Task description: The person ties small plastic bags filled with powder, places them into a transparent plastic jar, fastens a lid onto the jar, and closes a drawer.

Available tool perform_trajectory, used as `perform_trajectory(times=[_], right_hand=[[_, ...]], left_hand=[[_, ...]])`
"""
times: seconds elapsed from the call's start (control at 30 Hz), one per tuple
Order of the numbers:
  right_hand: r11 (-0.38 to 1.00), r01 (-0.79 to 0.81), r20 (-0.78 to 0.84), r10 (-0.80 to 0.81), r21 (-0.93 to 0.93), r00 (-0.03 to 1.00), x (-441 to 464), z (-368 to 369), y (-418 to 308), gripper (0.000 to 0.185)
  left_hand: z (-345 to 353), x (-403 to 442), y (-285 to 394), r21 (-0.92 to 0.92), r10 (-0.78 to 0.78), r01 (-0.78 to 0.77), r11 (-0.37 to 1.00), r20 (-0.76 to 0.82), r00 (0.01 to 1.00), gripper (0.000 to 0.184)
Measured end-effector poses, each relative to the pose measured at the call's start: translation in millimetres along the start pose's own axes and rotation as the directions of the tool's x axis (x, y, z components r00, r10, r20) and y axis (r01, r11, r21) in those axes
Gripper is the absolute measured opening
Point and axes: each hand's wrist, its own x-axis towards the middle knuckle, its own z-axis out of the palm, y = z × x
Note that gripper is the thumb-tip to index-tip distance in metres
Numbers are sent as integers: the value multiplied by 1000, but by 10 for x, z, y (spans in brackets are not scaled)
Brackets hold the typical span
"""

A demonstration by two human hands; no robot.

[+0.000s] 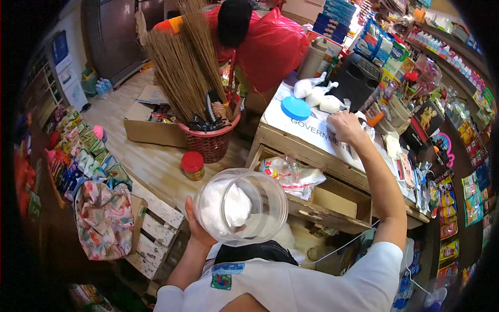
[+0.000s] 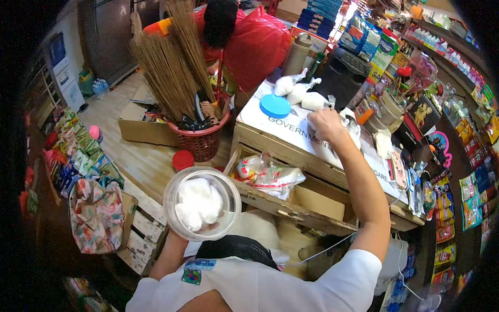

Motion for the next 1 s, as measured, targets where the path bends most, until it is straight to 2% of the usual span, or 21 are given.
perform_trajectory(times=[0.07,0.1,0.17,0.2,0.23,0.27,0.3,0.33,0.4,0.47,0.53,0.6,0.63,0.67,0.73,0.8,0.9,0.93,1.0], right_hand=[[995,59,-71,-53,80,996,89,190,176,24],[989,87,-214,-60,121,975,45,220,211,34],[859,59,-365,153,508,918,-38,102,179,39],[734,74,-394,274,675,877,-98,6,155,41],[454,112,-312,394,884,865,-171,-114,136,47],[119,151,-189,479,981,857,-251,-227,115,52],[-239,247,-100,497,939,862,-342,-278,74,52],[-410,285,-76,456,867,887,-413,-272,75,52],[-654,325,-7,440,683,898,-479,-284,-14,50],[-864,318,166,406,391,899,-504,-341,-127,56],[-847,278,115,365,454,924,-507,-316,-194,62],[-840,211,79,286,500,955,-536,-328,-313,60],[-781,212,33,285,587,958,-567,-352,-412,56],[-771,158,18,215,617,976,-623,-374,-497,49],[-712,192,-55,210,675,976,-653,-432,-738,42],[-647,88,-39,89,757,995,-728,-529,-878,34],[-561,24,-33,-5,828,999,-899,-785,-1093,43],[-566,12,-17,-3,824,1000,-946,-858,-1159,44],[-576,-13,13,-4,817,1000,-1012,-988,-1299,45]], left_hand=[[45,-13,31,98,36,-32,995,-33,999,96],[136,-11,32,157,77,-65,985,-73,994,96],[94,-21,72,290,137,-84,953,-167,976,98],[39,-28,85,255,146,-97,962,-179,973,97],[-5,-41,93,220,153,-109,969,-193,969,96],[-24,-56,100,185,158,-120,975,-207,966,96],[-16,-53,103,199,178,-136,971,-212,961,95],[6,-33,96,213,195,-148,966,-217,957,95],[78,13,80,220,206,-159,962,-213,955,93],[175,53,67,209,193,-152,966,-196,961,90],[184,63,52,210,186,-143,967,-201,962,90],[187,61,39,217,186,-141,966,-205,961,90],[184,58,28,222,188,-141,965,-209,960,90],[181,52,21,227,193,-143,963,-214,958,90],[165,43,13,220,194,-145,965,-223,955,89],[161,32,-8,214,191,-141,967,-236,953,88],[162,32,-20,170,159,-118,978,-249,955,88],[202,58,-29,198,174,-125,972,-250,952,89],[149,63,-29,144,152,-122,982,-219,964,88]])
